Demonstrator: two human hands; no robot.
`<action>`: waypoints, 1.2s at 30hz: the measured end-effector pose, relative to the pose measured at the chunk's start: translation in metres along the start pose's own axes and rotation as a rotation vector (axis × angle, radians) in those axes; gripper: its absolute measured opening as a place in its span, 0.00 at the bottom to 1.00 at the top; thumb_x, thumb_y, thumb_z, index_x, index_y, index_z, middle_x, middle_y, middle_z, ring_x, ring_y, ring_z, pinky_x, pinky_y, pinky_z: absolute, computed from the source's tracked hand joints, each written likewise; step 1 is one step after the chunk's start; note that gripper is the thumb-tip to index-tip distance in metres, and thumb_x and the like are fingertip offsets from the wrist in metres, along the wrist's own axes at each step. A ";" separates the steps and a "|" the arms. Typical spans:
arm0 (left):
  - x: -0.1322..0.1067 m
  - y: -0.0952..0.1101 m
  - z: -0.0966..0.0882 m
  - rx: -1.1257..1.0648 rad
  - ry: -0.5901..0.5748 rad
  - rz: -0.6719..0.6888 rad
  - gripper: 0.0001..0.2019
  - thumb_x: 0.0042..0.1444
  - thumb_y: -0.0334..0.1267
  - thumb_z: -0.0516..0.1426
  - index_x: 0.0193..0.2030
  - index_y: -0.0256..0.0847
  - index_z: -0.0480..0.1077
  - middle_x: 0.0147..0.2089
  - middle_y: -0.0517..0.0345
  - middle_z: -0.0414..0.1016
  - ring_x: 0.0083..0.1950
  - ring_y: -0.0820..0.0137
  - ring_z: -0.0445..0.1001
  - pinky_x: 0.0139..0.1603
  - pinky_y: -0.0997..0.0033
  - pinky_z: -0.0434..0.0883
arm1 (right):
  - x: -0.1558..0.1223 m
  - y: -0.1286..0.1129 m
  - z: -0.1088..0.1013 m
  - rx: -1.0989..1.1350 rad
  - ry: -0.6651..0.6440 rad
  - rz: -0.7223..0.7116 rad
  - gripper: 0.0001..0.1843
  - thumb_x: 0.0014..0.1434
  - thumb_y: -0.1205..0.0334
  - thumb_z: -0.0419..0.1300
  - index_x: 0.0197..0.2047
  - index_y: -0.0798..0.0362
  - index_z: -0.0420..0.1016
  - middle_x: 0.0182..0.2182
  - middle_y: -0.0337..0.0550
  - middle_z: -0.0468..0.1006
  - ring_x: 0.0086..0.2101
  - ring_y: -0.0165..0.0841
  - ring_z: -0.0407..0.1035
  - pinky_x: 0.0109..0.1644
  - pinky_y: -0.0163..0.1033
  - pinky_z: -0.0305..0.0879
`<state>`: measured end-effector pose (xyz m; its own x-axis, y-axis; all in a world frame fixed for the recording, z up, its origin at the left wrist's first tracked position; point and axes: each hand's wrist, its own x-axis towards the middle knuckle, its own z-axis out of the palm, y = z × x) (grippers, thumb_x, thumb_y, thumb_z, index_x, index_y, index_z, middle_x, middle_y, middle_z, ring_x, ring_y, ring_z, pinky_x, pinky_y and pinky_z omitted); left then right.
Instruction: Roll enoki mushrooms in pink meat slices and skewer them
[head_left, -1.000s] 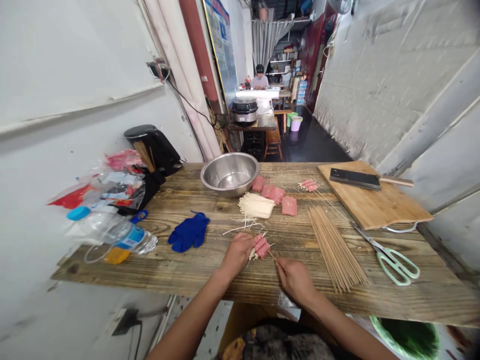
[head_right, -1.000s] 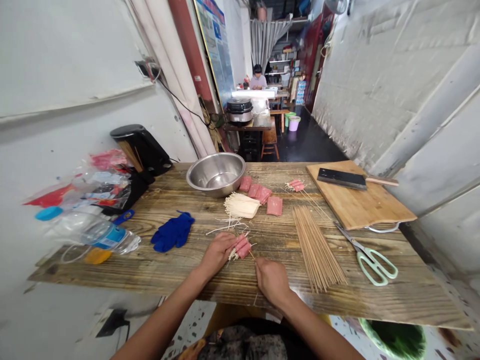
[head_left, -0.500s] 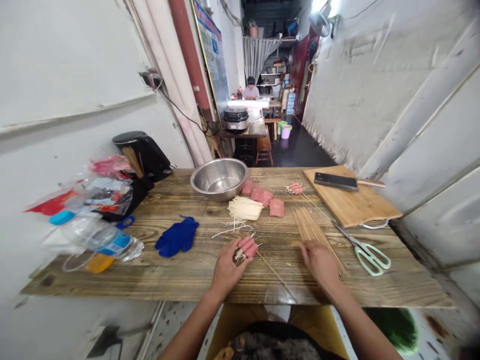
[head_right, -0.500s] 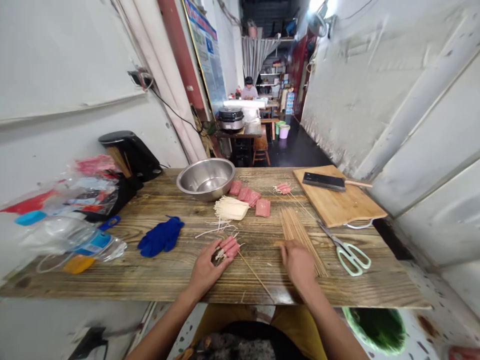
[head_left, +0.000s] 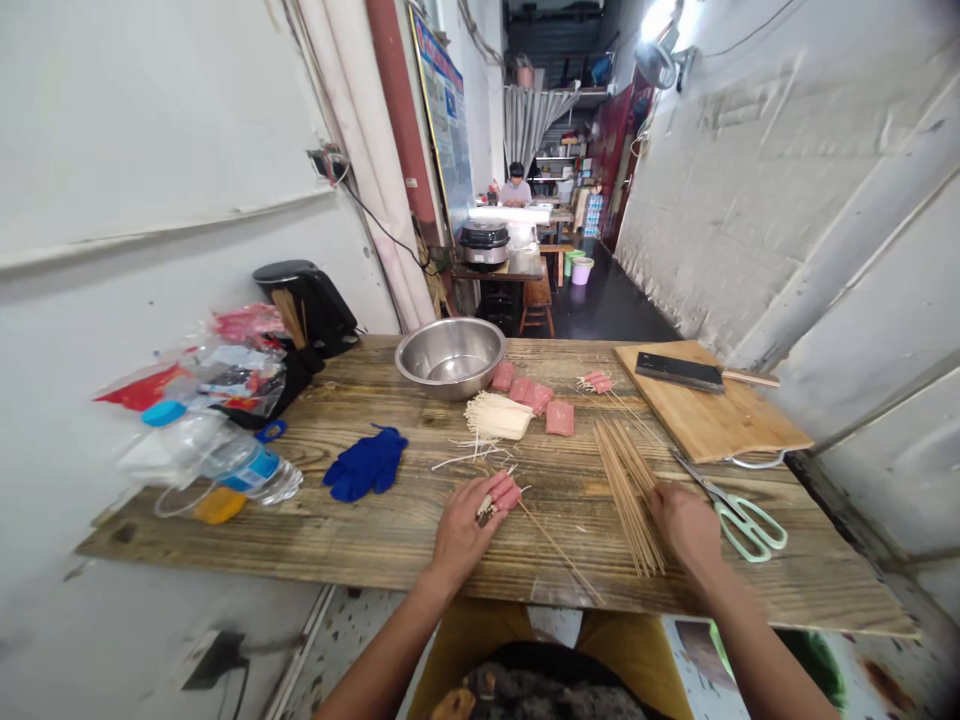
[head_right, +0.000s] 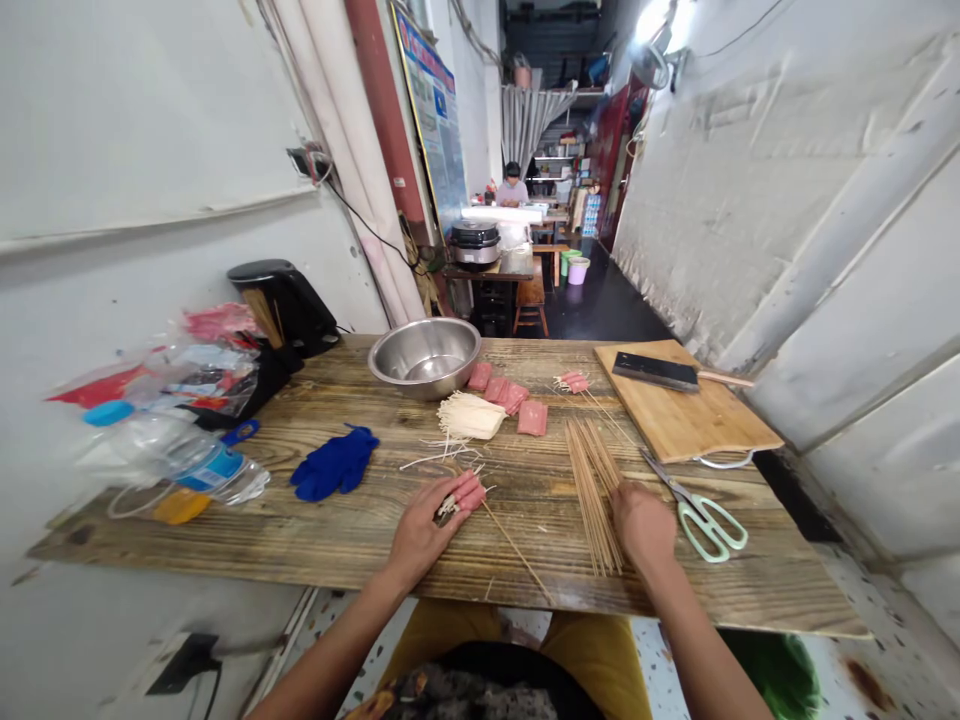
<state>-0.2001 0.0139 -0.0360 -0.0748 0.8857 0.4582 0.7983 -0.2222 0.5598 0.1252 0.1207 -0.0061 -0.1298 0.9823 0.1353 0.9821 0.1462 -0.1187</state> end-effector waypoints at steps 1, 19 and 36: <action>0.000 0.000 0.000 0.007 -0.004 0.000 0.23 0.56 0.37 0.59 0.60 0.48 0.64 0.56 0.53 0.72 0.56 0.62 0.70 0.59 0.54 0.66 | -0.001 0.000 -0.001 0.015 0.046 -0.018 0.17 0.64 0.62 0.47 0.29 0.58 0.72 0.29 0.53 0.76 0.27 0.37 0.71 0.29 0.37 0.59; -0.007 -0.015 0.011 -0.040 0.061 -0.006 0.18 0.57 0.37 0.59 0.55 0.47 0.71 0.55 0.54 0.74 0.56 0.63 0.72 0.58 0.56 0.71 | -0.135 -0.065 0.022 0.244 0.304 -0.818 0.18 0.65 0.70 0.45 0.48 0.58 0.74 0.24 0.41 0.74 0.19 0.27 0.64 0.22 0.34 0.56; -0.007 -0.014 0.009 -0.019 0.043 0.001 0.17 0.57 0.36 0.59 0.54 0.47 0.71 0.55 0.54 0.74 0.56 0.63 0.72 0.57 0.55 0.71 | -0.144 -0.065 0.037 0.186 0.256 -0.727 0.19 0.64 0.69 0.45 0.47 0.54 0.76 0.28 0.43 0.78 0.19 0.26 0.65 0.22 0.31 0.57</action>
<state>-0.2050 0.0147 -0.0535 -0.1002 0.8671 0.4880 0.7868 -0.2311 0.5723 0.0751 -0.0256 -0.0538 -0.6725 0.5787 0.4614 0.6211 0.7803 -0.0736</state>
